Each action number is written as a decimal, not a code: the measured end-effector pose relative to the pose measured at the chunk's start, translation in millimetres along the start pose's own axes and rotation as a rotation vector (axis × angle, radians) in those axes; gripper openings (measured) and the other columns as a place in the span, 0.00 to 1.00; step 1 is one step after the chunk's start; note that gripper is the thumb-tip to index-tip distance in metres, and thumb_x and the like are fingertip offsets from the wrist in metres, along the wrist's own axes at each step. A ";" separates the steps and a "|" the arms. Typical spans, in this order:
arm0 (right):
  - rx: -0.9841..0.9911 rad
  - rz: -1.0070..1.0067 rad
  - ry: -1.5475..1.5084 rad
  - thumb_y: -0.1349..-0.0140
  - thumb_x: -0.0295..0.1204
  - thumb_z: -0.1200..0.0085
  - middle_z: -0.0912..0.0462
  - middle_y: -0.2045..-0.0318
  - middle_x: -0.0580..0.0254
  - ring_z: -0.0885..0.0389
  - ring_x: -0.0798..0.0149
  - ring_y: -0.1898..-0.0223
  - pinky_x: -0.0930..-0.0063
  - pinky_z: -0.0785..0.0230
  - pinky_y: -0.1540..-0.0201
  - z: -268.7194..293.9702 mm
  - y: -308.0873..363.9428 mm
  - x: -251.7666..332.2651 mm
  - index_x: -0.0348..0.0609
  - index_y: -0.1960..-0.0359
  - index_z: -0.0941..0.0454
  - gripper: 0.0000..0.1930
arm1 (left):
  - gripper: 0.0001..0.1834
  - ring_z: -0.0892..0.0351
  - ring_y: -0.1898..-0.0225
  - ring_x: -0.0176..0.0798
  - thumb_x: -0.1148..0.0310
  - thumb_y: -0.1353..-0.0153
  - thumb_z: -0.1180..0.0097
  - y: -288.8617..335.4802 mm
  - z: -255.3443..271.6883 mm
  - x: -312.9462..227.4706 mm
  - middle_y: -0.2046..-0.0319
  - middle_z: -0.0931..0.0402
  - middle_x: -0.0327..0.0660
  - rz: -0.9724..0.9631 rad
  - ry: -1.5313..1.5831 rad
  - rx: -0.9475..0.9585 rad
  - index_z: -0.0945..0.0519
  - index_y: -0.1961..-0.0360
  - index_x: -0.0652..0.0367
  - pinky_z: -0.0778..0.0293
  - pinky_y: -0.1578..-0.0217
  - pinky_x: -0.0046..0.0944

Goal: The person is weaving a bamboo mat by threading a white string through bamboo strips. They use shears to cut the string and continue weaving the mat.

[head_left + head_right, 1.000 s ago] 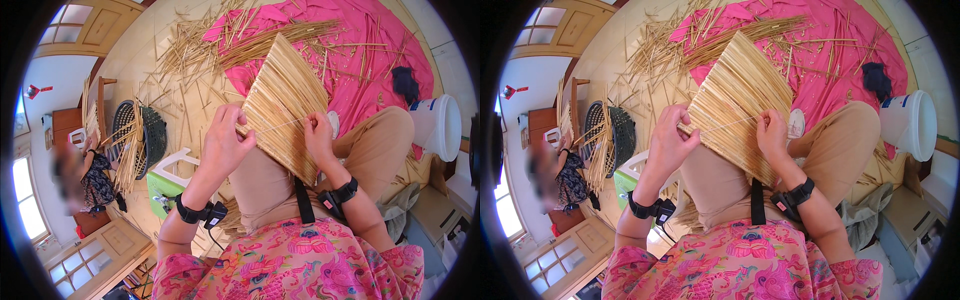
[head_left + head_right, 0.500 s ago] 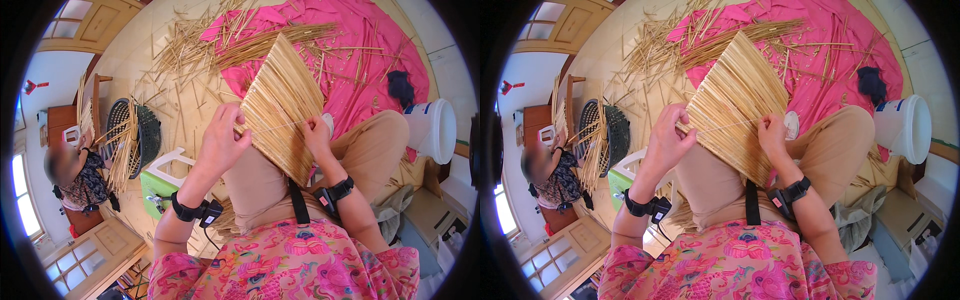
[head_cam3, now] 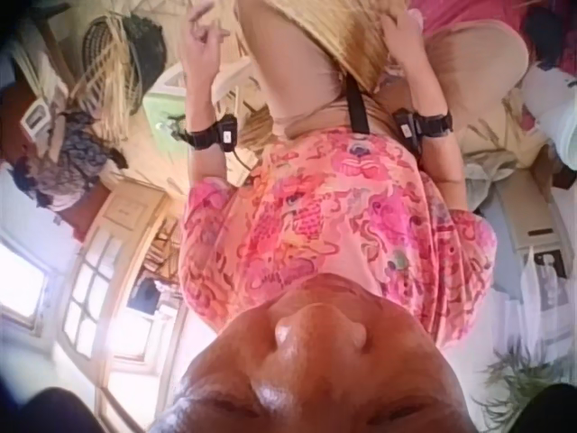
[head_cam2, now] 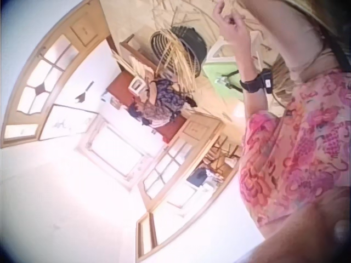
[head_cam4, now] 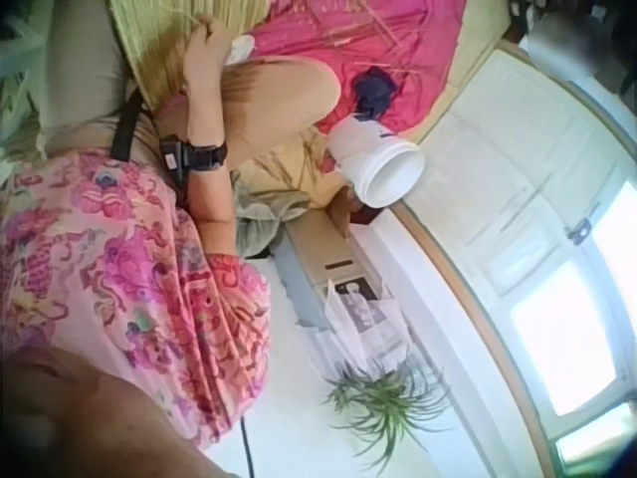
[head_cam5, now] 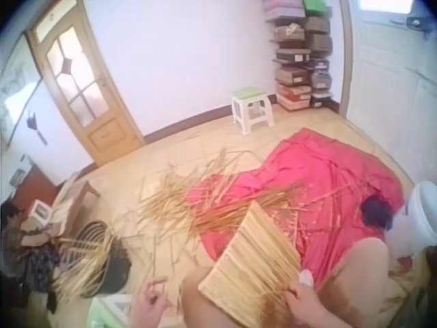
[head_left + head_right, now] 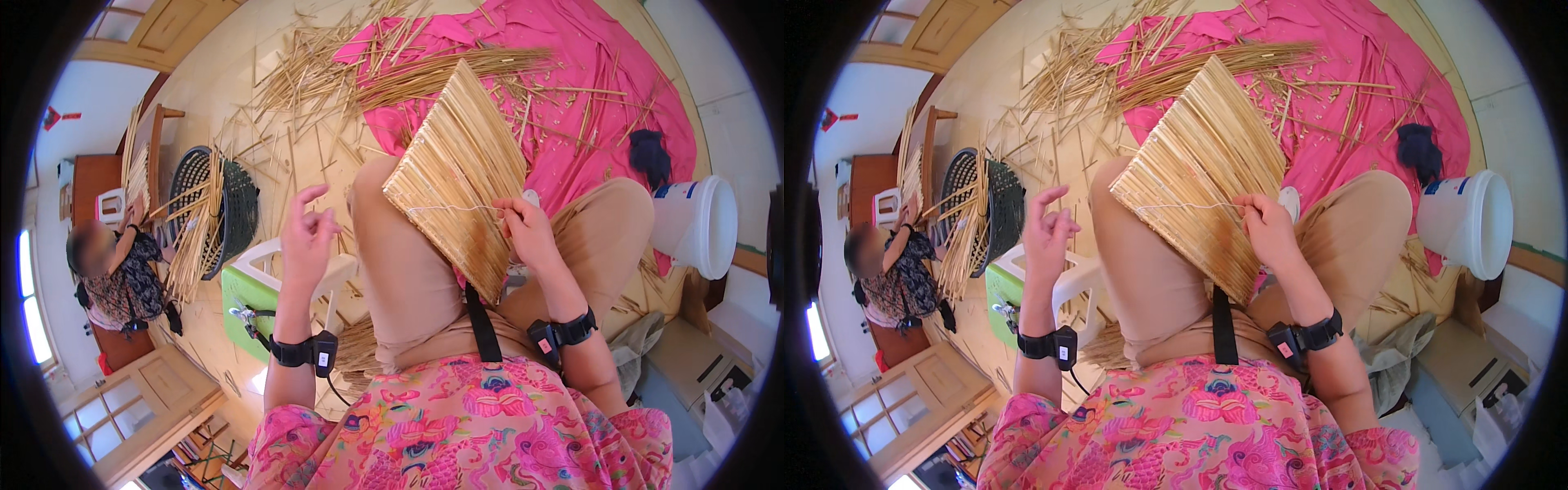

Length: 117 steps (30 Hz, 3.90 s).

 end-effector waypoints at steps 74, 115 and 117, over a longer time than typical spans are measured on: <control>0.518 0.076 0.079 0.30 0.25 0.47 0.18 0.69 0.68 0.21 0.76 0.71 0.79 0.26 0.65 -96.0 88.0 80.2 0.34 0.55 0.20 0.08 | 0.25 0.24 0.69 0.32 0.55 0.37 0.36 156.9 210.4 152.0 0.69 0.19 0.40 0.444 -0.137 -0.713 0.19 0.53 0.71 0.26 0.65 0.33; 0.579 0.291 0.012 0.51 0.34 0.35 0.26 0.45 0.52 0.28 0.60 0.45 0.67 0.37 0.38 -58.9 91.2 58.8 0.37 0.31 0.42 0.45 | 0.11 0.41 0.82 0.24 0.66 0.41 0.33 35.9 -78.1 -38.7 0.86 0.38 0.30 0.015 -0.165 0.008 0.20 0.67 0.63 0.39 0.79 0.30; 0.590 0.274 0.015 0.50 0.34 0.34 0.25 0.47 0.53 0.26 0.60 0.46 0.67 0.36 0.40 -60.8 90.9 58.3 0.37 0.32 0.40 0.43 | 0.11 0.41 0.82 0.23 0.67 0.42 0.32 38.5 -82.7 -47.9 0.86 0.37 0.30 -0.064 -0.346 -0.059 0.20 0.69 0.63 0.39 0.79 0.30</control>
Point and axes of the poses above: each hand's wrist, its own y-axis away from the middle knuckle, its own z-axis out of the back of the hand, x = y × z, the point moved 9 cm from there along -y, towards the middle knuckle
